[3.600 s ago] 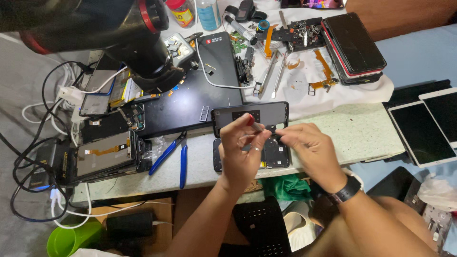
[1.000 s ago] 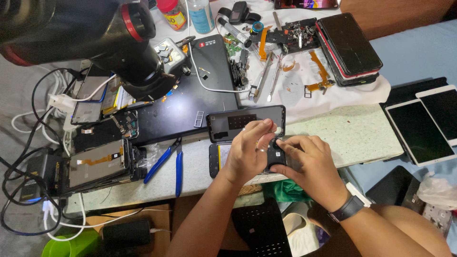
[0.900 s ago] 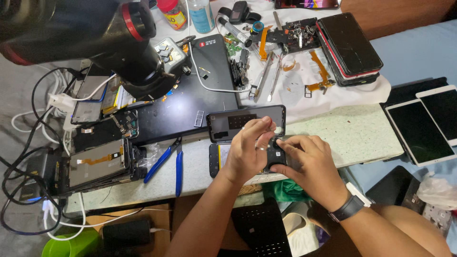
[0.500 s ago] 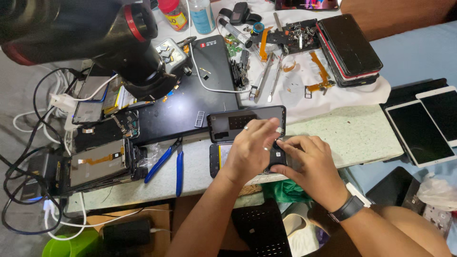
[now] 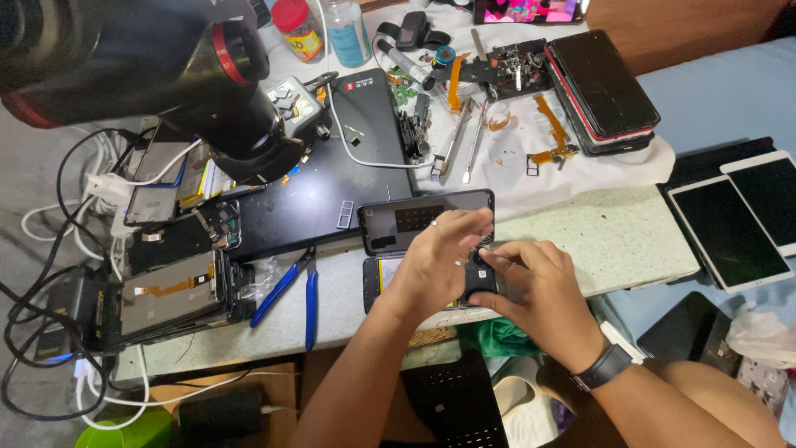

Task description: The person handles a disassembled smartphone, peeling off a protective film from the back cover and then using a screwdriver to remove screws from the internal frame. The person manipulates the phone's back cover and internal components on a cluttered workbench.

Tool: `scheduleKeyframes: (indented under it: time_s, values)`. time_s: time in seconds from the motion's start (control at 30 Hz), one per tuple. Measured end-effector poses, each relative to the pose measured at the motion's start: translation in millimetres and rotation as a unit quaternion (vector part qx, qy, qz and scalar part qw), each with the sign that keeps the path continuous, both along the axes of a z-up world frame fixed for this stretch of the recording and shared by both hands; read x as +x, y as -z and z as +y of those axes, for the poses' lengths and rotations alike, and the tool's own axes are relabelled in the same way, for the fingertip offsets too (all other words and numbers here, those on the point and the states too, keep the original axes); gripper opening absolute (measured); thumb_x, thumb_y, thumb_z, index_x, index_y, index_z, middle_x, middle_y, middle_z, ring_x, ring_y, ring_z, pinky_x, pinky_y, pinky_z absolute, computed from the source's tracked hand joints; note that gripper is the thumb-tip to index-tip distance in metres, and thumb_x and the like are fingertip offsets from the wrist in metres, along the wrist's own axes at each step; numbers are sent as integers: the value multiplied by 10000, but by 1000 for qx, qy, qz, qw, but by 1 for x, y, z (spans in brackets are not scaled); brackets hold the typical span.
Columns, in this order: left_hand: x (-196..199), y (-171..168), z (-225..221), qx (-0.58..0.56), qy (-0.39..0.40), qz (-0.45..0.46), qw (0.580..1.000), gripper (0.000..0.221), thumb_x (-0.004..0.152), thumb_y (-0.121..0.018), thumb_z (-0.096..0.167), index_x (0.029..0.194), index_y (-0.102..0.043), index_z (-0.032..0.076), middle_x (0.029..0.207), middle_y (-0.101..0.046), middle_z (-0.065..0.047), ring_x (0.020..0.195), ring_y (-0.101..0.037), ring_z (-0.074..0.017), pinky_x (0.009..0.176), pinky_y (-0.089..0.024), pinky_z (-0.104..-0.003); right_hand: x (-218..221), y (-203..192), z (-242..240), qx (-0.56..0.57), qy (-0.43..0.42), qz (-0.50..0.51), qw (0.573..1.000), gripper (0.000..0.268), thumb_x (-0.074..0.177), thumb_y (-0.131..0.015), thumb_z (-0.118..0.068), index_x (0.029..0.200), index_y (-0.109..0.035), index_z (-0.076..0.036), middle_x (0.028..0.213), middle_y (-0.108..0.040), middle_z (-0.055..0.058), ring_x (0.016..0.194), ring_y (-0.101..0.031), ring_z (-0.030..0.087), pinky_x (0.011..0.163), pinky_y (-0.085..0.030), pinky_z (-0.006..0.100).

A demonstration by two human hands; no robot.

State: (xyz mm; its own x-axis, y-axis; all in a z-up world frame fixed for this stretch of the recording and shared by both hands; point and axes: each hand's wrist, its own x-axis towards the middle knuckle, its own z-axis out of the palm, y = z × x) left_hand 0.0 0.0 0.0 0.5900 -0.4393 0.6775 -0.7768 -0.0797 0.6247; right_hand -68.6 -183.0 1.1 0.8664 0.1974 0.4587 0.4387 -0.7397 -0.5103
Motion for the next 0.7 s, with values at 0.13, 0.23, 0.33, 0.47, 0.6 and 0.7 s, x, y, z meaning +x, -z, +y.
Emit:
scheduleKeyframes:
  time_s: [0.13,0.23,0.33,0.47,0.6,0.7]
  values:
    - [1,-4,1,40,-21,-35,998,616,902,-682,-150,1423,-470,101,1166,-661,-142,1009,-652,-353,891,-551,-411,1,-1,1,12,-2,8,1000,558,649,-876,-367,1111,-743,-84,1049,-657,17,991,-589,257,887,-446,417]
    - [2,-1,-4,-18,-42,-38,998,582,911,-688,-139,1395,-484,110,1134,-684,-140,976,-659,-341,852,-555,-399,-1,-1,0,12,-4,-2,1000,587,656,-872,-358,1167,-730,-107,1059,-660,13,1026,-587,261,904,-436,426]
    - [3,5,-6,-30,-67,-46,996,571,907,-721,-118,1378,-478,96,1080,-665,-157,931,-687,-320,789,-568,-388,0,0,-2,22,-4,-4,1000,609,655,-883,-370,1186,-705,-131,1078,-657,11,1059,-582,267,904,-432,429]
    - [5,14,-7,-41,-57,-55,996,577,934,-707,-118,1409,-465,103,1071,-674,-145,926,-695,-287,793,-586,-381,3,0,-2,27,11,19,999,622,642,-901,-385,1176,-677,-159,1105,-645,16,1096,-578,277,909,-420,431]
    - [-1,23,-9,-51,-50,-26,997,565,964,-663,-125,1435,-456,107,1120,-683,-154,991,-728,-286,818,-611,-355,2,2,-4,49,12,43,998,619,657,-897,-411,1189,-669,-193,1115,-641,17,1110,-571,278,937,-389,433]
    - [2,22,-9,-35,-44,-31,998,558,975,-637,-118,1454,-450,99,1153,-685,-159,998,-722,-281,835,-606,-346,6,0,-1,63,23,80,994,622,654,-888,-431,1190,-677,-197,1083,-627,30,1073,-561,279,927,-372,437]
